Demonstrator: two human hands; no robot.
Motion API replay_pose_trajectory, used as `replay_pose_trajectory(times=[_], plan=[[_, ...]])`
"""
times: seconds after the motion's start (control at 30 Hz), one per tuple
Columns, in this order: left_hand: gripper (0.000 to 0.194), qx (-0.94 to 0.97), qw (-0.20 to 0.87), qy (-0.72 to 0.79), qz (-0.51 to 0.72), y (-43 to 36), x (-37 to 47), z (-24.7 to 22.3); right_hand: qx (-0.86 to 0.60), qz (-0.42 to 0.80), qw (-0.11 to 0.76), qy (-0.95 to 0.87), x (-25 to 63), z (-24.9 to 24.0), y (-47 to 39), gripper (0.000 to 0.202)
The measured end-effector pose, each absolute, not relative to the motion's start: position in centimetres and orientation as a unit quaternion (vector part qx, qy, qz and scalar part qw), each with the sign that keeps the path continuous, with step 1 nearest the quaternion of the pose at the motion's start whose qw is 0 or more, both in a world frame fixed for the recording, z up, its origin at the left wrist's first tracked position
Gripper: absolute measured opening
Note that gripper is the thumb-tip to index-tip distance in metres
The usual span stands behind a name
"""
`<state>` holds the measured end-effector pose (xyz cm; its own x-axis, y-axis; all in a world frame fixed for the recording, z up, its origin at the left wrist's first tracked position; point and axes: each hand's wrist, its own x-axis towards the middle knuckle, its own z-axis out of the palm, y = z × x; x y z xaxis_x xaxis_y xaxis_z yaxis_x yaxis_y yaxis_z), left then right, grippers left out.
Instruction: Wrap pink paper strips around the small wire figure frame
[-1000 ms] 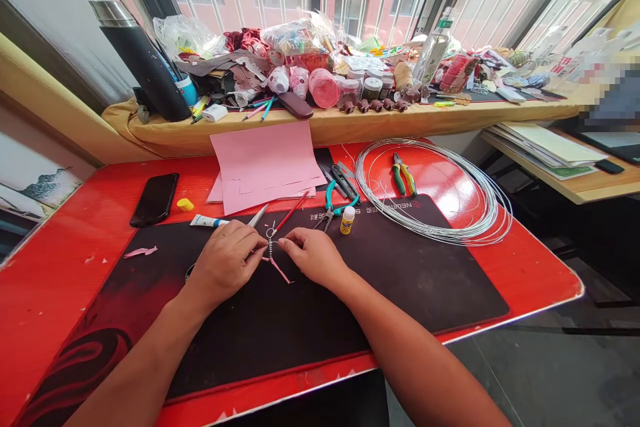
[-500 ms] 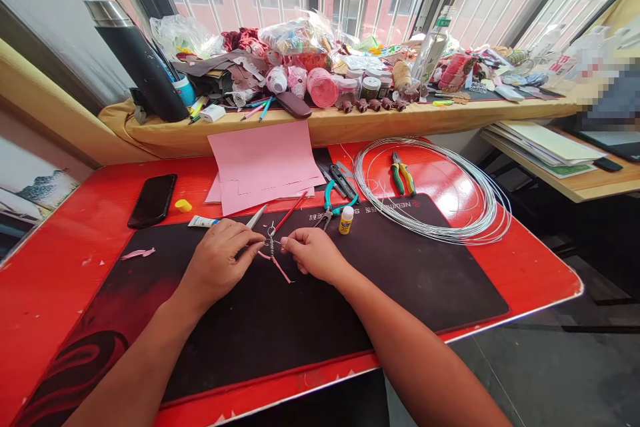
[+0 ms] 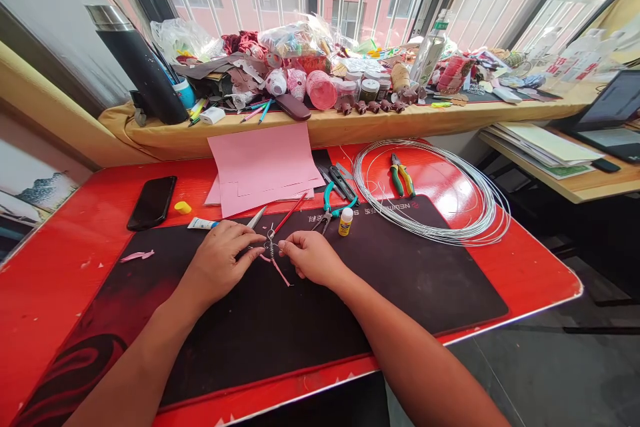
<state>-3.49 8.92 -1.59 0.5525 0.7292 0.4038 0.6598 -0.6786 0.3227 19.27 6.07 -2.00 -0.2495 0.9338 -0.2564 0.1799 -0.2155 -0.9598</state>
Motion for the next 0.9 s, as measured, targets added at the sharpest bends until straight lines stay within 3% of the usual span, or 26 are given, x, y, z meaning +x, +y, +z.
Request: replay_pose_trajectory(times=[0.9], plan=[[0.012,0.888,0.072,0.399,0.217,8.68,-2.8,-2.19,-0.584,0.458,0.262,-0.617,18.84,-1.04,5.56,0.024]])
